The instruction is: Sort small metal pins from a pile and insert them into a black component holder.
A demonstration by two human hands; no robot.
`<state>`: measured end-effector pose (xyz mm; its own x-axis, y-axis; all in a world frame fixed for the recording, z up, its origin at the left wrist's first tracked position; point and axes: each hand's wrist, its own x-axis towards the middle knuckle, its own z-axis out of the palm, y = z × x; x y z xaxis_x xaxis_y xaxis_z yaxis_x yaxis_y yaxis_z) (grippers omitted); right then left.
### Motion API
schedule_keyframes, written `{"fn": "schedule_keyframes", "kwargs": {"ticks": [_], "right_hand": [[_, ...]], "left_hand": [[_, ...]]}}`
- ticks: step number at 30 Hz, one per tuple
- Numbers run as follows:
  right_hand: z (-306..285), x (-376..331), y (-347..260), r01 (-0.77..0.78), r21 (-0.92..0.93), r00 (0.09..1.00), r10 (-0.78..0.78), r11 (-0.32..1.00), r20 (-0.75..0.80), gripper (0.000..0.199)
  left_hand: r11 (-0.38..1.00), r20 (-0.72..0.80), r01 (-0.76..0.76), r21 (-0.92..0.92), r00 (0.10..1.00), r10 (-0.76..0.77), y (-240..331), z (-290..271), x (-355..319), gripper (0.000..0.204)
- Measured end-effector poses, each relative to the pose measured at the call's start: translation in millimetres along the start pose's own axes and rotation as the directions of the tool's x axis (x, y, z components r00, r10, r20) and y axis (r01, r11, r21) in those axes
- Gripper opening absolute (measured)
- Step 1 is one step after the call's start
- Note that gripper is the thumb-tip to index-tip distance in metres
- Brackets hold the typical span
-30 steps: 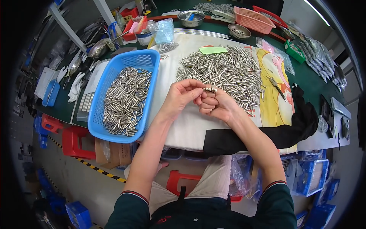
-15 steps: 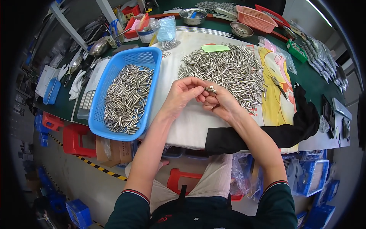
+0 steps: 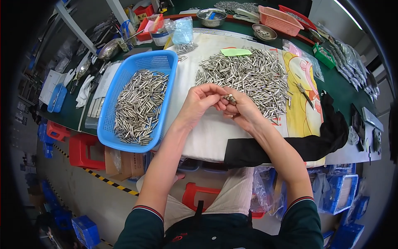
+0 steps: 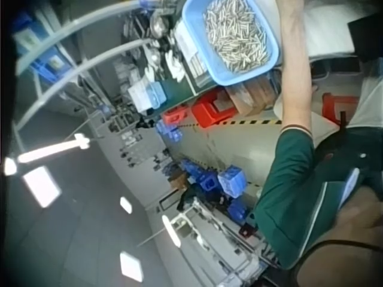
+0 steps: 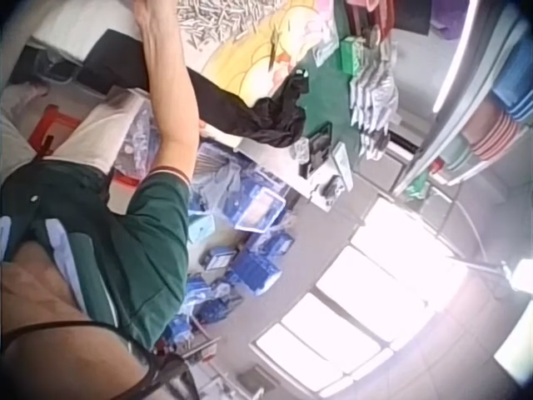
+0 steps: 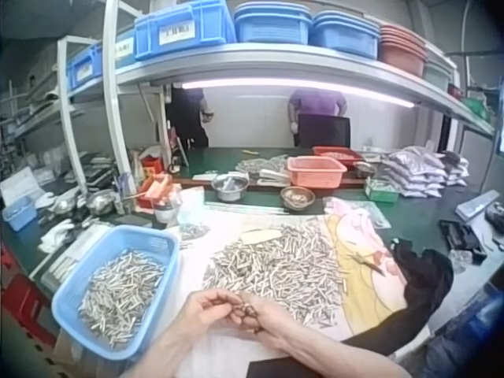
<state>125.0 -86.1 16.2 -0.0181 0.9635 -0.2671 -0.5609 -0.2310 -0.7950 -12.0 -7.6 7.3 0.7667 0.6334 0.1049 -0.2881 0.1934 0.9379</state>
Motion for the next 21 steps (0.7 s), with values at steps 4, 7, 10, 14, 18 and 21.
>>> {"fn": "schedule_keyframes", "kwargs": {"ticks": [4, 7, 10, 14, 18, 21], "right_hand": [[7.1, 7.1, 5.6, 0.337, -0.411, 0.89, -0.429, 0.847, -0.155, 0.04], [25.1, 6.3, -4.1, 0.496, -0.712, 0.732, -0.681, 0.497, 0.035, 0.041], [66.5, 24.0, -2.7, 0.625, -0.72, 0.629, -0.741, 0.303, 0.235, 0.037], [129.0, 50.1, -7.3, 0.579, -0.813, 0.642, -0.649, 0.06, 0.409, 0.045], [115.8, 72.7, -28.6, 0.405, -0.903, 0.681, -0.612, -0.144, 0.403, 0.057], [84.8, 65.3, -45.5, 0.469, -0.88, 0.66, -0.694, 0.081, 0.288, 0.05]], "left_hand": [[1.0, -0.183, -0.005, 0.011, 0.983, 0.007, -2.3, -6.3, 3.5, 0.016], [0.999, -0.203, -0.035, 0.031, 0.978, 0.041, -8.2, -5.2, 8.2, 0.012], [0.991, -0.222, -0.112, 0.077, 0.967, 0.127, -10.5, -5.9, -0.1, 0.017], [0.974, -0.128, -0.225, -0.013, 0.967, 0.221, -29.0, -29.5, 0.9, 0.028], [0.909, -0.311, -0.346, 0.233, 0.859, 0.407, -11.2, 2.5, 11.8, 0.025], [0.973, -0.311, 0.047, 0.225, 0.95, 0.026, 1.8, -7.3, 0.7, 0.013]]}}
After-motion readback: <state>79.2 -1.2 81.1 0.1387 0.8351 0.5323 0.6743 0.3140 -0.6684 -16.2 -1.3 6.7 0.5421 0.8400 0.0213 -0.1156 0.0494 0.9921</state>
